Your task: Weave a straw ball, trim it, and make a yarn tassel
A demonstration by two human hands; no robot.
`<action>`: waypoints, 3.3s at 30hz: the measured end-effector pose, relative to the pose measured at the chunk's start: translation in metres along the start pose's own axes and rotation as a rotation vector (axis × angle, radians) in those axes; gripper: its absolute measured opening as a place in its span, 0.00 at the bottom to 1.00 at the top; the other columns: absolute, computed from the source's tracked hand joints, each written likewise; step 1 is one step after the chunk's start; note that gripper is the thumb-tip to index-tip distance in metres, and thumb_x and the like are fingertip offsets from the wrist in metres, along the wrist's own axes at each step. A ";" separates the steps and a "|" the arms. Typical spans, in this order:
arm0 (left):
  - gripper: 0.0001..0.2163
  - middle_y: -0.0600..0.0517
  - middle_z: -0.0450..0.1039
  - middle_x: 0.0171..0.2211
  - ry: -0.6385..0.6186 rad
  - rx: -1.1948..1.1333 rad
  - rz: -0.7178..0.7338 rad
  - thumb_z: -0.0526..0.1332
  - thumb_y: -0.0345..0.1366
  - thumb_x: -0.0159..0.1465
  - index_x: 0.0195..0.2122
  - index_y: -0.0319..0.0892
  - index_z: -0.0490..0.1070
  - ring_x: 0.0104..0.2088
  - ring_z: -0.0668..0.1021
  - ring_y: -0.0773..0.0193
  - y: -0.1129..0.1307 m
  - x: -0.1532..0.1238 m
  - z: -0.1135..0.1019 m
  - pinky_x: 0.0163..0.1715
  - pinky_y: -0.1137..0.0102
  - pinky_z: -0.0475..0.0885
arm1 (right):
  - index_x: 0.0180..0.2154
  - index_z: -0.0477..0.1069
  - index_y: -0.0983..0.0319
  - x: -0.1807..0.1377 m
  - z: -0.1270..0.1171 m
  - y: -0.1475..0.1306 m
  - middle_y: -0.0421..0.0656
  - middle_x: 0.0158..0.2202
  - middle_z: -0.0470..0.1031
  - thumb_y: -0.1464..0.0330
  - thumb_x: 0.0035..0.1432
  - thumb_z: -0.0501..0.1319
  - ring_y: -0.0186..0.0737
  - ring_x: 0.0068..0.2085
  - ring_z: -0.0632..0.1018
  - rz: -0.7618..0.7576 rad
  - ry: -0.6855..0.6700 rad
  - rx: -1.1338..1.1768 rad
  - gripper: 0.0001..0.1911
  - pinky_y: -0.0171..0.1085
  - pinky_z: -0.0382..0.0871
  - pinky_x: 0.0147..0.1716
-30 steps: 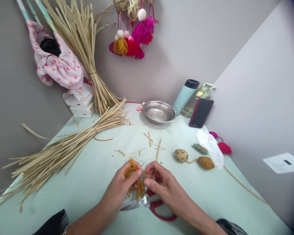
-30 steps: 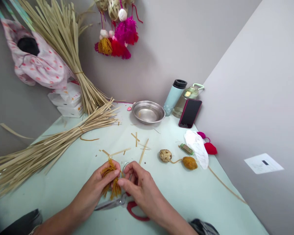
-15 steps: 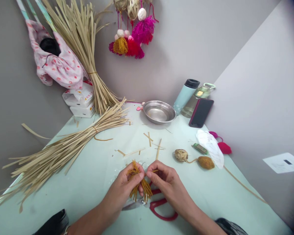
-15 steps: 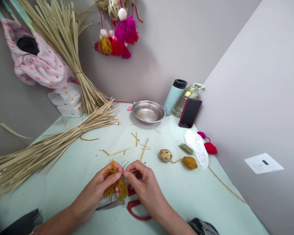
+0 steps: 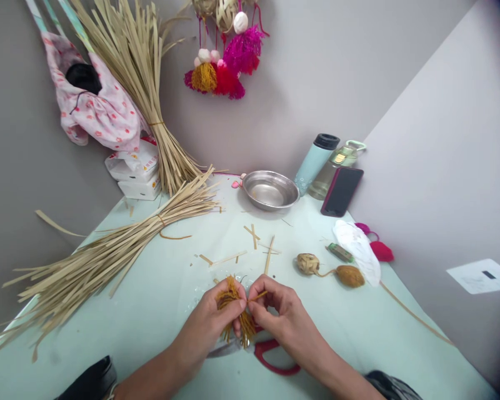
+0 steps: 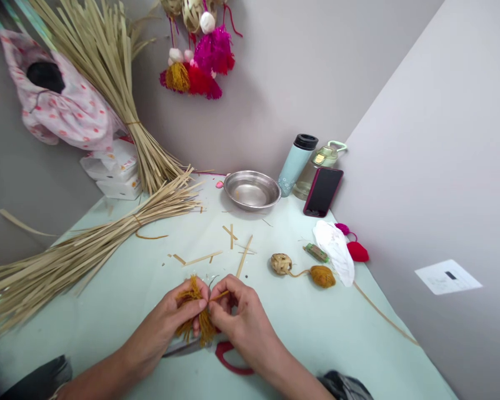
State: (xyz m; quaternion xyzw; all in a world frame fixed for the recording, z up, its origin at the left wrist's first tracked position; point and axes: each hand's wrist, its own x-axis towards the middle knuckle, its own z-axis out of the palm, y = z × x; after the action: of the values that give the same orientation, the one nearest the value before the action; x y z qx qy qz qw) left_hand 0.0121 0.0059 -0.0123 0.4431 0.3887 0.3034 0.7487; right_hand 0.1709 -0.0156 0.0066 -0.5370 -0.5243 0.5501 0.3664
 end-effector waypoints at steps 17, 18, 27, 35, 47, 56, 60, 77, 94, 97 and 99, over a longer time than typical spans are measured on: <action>0.07 0.58 0.61 0.23 -0.048 -0.206 0.010 0.61 0.38 0.63 0.31 0.42 0.67 0.24 0.65 0.71 0.001 0.000 -0.001 0.27 0.75 0.64 | 0.30 0.66 0.61 0.000 0.001 0.003 0.35 0.20 0.66 0.63 0.58 0.61 0.33 0.23 0.68 0.000 -0.024 0.128 0.09 0.32 0.62 0.25; 0.07 0.58 0.61 0.23 -0.045 -0.242 0.005 0.61 0.38 0.63 0.31 0.42 0.66 0.24 0.65 0.71 0.003 0.000 -0.001 0.27 0.75 0.63 | 0.29 0.66 0.61 0.000 0.001 0.004 0.35 0.20 0.67 0.63 0.58 0.62 0.33 0.23 0.68 0.001 -0.031 0.138 0.09 0.32 0.63 0.25; 0.08 0.59 0.62 0.23 -0.009 -0.175 0.018 0.61 0.41 0.63 0.32 0.43 0.66 0.24 0.66 0.72 0.002 -0.002 0.002 0.28 0.76 0.64 | 0.31 0.64 0.61 -0.002 0.000 0.000 0.37 0.23 0.69 0.57 0.63 0.58 0.33 0.26 0.68 -0.038 -0.173 0.194 0.14 0.32 0.61 0.28; 0.08 0.58 0.62 0.25 0.030 -0.191 -0.016 0.62 0.40 0.62 0.32 0.43 0.66 0.24 0.65 0.71 0.003 0.001 0.002 0.26 0.76 0.64 | 0.28 0.63 0.61 0.001 -0.004 0.000 0.34 0.23 0.62 0.57 0.60 0.60 0.30 0.24 0.63 -0.012 0.074 0.131 0.16 0.30 0.61 0.23; 0.08 0.57 0.61 0.27 0.092 -0.209 -0.014 0.62 0.40 0.61 0.31 0.43 0.65 0.31 0.65 0.68 0.006 -0.003 0.002 0.33 0.74 0.61 | 0.45 0.70 0.59 -0.007 -0.003 0.009 0.44 0.35 0.68 0.79 0.62 0.46 0.38 0.30 0.70 -0.486 0.032 -0.722 0.19 0.35 0.64 0.30; 0.08 0.58 0.62 0.27 0.111 -0.196 -0.003 0.61 0.40 0.63 0.32 0.44 0.64 0.29 0.64 0.68 0.006 0.000 0.000 0.31 0.75 0.61 | 0.41 0.70 0.61 0.001 -0.017 0.011 0.45 0.33 0.68 0.73 0.65 0.47 0.42 0.32 0.70 -0.306 0.255 -1.043 0.13 0.39 0.62 0.31; 0.09 0.58 0.60 0.26 0.069 -0.179 0.000 0.61 0.40 0.62 0.31 0.43 0.64 0.28 0.63 0.69 0.005 -0.002 0.001 0.30 0.76 0.60 | 0.41 0.68 0.59 -0.001 -0.015 0.000 0.42 0.34 0.68 0.62 0.68 0.50 0.38 0.33 0.70 -0.231 0.157 -0.544 0.12 0.35 0.64 0.32; 0.10 0.58 0.62 0.26 0.117 -0.312 -0.014 0.66 0.41 0.58 0.31 0.43 0.67 0.24 0.63 0.72 0.007 -0.001 0.001 0.26 0.75 0.62 | 0.31 0.68 0.59 0.000 -0.014 0.007 0.37 0.22 0.67 0.64 0.64 0.54 0.35 0.23 0.65 -0.094 0.104 -0.536 0.10 0.34 0.57 0.24; 0.10 0.57 0.63 0.24 -0.035 -0.181 -0.015 0.60 0.43 0.63 0.31 0.43 0.67 0.25 0.67 0.70 0.003 -0.003 0.003 0.28 0.75 0.64 | 0.28 0.70 0.61 0.001 -0.008 -0.001 0.42 0.28 0.71 0.53 0.59 0.60 0.41 0.32 0.73 -0.102 0.054 -0.002 0.18 0.36 0.69 0.29; 0.09 0.57 0.63 0.24 -0.029 -0.173 -0.020 0.60 0.43 0.64 0.32 0.43 0.67 0.25 0.67 0.70 0.001 -0.003 0.002 0.28 0.75 0.63 | 0.28 0.71 0.61 0.001 -0.008 -0.002 0.42 0.29 0.71 0.55 0.59 0.61 0.40 0.32 0.73 -0.091 0.059 -0.008 0.16 0.36 0.69 0.30; 0.09 0.58 0.63 0.25 -0.021 -0.175 -0.019 0.60 0.42 0.64 0.32 0.43 0.67 0.25 0.67 0.70 -0.001 -0.003 0.002 0.29 0.75 0.63 | 0.29 0.72 0.62 0.001 -0.008 -0.002 0.41 0.29 0.70 0.58 0.59 0.61 0.38 0.31 0.72 -0.079 0.055 -0.020 0.14 0.35 0.68 0.31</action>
State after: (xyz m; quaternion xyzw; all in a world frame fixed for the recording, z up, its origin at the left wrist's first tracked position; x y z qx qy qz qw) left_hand 0.0122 0.0026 -0.0115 0.3754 0.3569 0.3242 0.7916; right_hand 0.1784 -0.0128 0.0098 -0.5345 -0.5402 0.5149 0.3966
